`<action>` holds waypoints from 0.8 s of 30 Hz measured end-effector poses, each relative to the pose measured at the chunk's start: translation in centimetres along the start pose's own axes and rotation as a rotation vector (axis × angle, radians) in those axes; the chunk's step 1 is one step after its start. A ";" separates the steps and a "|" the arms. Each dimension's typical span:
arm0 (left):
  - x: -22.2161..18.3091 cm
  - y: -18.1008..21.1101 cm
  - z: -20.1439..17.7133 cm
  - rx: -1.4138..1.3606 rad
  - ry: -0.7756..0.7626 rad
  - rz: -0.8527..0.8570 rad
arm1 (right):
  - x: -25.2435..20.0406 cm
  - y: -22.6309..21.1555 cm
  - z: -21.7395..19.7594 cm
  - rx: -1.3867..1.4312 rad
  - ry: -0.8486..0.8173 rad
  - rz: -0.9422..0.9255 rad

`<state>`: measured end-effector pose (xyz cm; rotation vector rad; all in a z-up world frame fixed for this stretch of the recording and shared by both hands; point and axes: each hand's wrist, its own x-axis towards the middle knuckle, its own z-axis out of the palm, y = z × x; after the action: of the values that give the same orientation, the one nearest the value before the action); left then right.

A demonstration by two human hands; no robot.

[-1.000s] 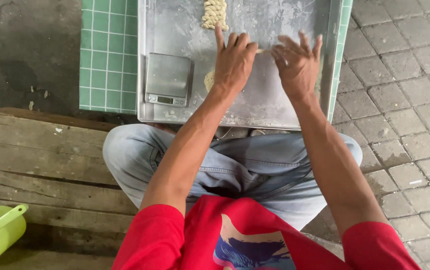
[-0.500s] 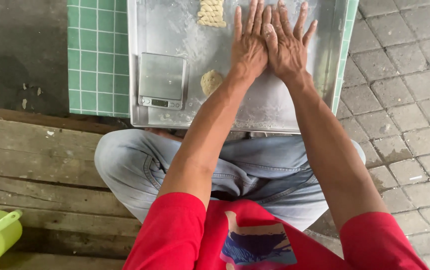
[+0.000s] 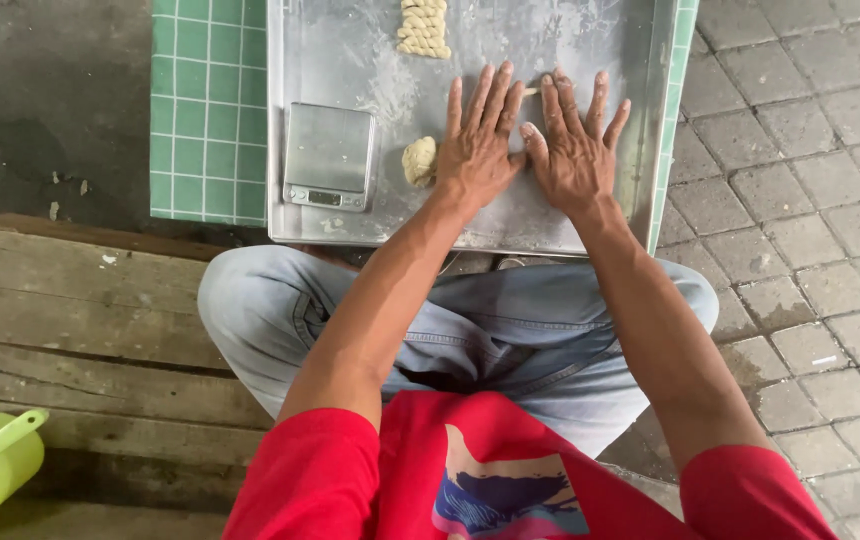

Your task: Weighing dough portions and braiding them into decorative shapes on a metal tray.

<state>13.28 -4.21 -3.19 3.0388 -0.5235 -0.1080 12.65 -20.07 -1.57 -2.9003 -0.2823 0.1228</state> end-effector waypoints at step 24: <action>-4.9 3.2 0.2 -0.099 -0.036 -0.044 | -5.4 0.5 -1.3 -0.020 -0.081 -0.049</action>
<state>7.62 -5.63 -2.88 2.9574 -0.4392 -0.1853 7.56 -21.86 -0.10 -2.9101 -0.3698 0.2310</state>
